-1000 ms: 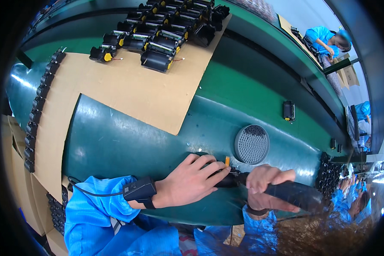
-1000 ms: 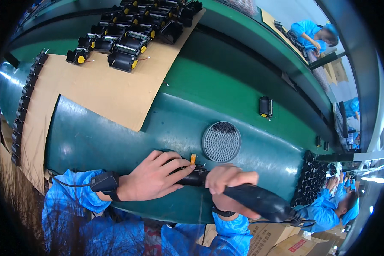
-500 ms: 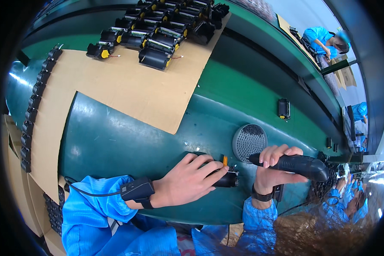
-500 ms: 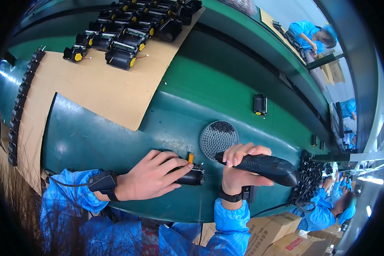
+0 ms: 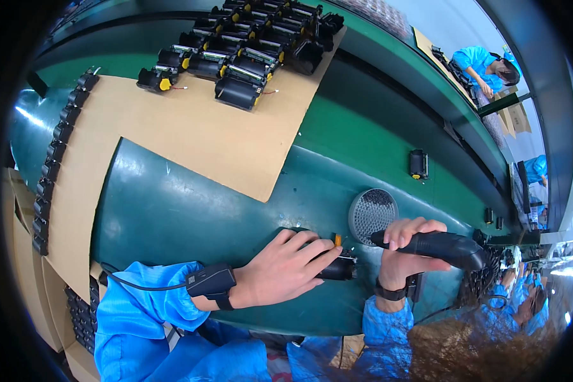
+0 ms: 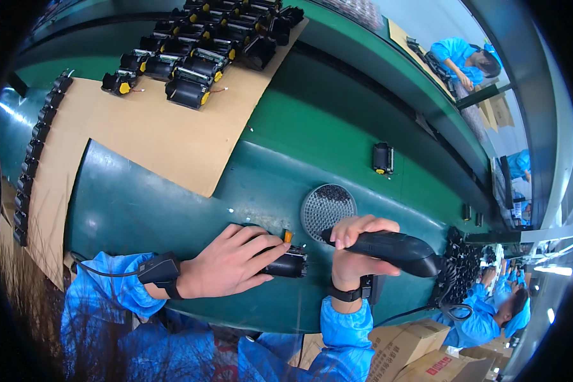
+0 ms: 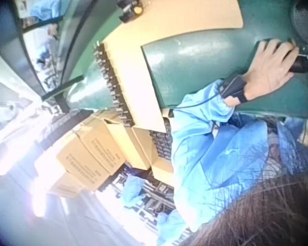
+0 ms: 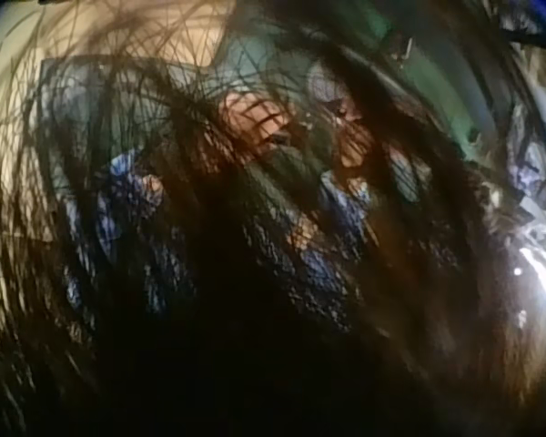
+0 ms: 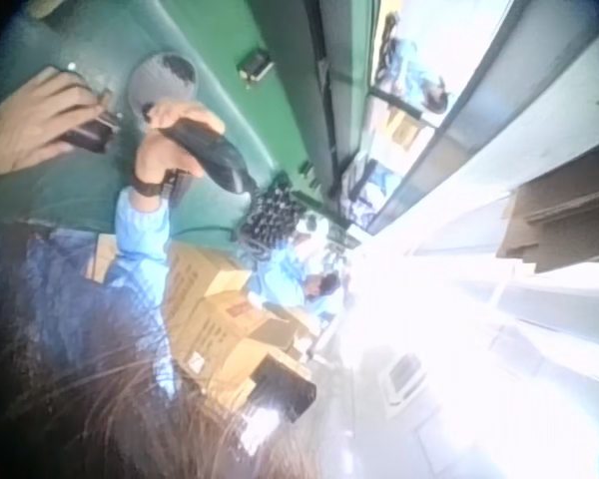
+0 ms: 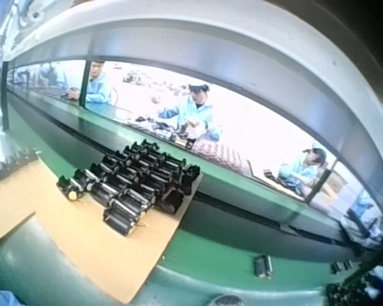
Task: The person uses an electric screwdriver to fasten screws onto a plastic electronic housing, then picks up and places the assembled units into a cardboard box on an assembly line.
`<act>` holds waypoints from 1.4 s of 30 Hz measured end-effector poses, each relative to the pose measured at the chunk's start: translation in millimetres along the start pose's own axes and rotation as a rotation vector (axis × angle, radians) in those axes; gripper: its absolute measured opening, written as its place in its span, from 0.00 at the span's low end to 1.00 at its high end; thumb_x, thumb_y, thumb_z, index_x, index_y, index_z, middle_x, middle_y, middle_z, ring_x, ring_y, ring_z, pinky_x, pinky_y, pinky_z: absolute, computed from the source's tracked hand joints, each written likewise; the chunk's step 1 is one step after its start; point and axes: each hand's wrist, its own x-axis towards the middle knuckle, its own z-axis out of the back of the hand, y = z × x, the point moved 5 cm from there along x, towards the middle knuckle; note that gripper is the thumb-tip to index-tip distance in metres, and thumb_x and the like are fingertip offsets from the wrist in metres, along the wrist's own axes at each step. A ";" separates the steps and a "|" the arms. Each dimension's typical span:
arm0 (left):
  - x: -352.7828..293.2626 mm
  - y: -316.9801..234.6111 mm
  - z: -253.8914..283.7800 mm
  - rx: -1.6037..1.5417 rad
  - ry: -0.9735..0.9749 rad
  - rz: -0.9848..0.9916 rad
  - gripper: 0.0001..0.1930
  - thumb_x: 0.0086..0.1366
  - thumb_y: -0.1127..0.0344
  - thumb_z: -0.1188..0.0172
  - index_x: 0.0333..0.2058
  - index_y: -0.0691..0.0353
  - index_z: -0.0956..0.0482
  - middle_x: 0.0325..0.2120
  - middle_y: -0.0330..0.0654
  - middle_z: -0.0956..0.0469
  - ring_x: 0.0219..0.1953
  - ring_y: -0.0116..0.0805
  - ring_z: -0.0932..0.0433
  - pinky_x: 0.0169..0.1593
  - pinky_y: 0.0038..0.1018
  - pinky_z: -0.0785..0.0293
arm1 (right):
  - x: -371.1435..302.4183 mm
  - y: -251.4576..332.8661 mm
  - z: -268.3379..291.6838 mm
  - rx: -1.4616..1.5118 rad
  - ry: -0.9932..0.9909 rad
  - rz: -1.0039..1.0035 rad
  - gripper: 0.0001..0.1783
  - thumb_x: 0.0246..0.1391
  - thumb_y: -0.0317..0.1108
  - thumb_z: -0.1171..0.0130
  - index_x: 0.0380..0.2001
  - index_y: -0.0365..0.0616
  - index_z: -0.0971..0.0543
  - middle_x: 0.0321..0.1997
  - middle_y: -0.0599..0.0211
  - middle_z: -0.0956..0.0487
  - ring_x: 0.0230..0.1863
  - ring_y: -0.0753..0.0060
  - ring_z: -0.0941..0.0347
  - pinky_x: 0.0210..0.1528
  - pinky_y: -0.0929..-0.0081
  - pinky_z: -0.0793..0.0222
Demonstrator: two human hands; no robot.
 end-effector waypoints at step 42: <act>-1.8 9.0 3.9 -0.039 -0.046 0.035 0.33 0.58 0.52 0.29 0.57 0.66 0.24 0.50 0.44 0.27 0.57 0.43 0.32 0.56 0.38 0.34 | -41.9 11.5 -70.0 0.246 0.191 -0.088 0.48 0.46 0.85 0.48 0.38 0.44 0.34 0.20 0.66 0.29 0.17 0.70 0.32 0.20 0.68 0.31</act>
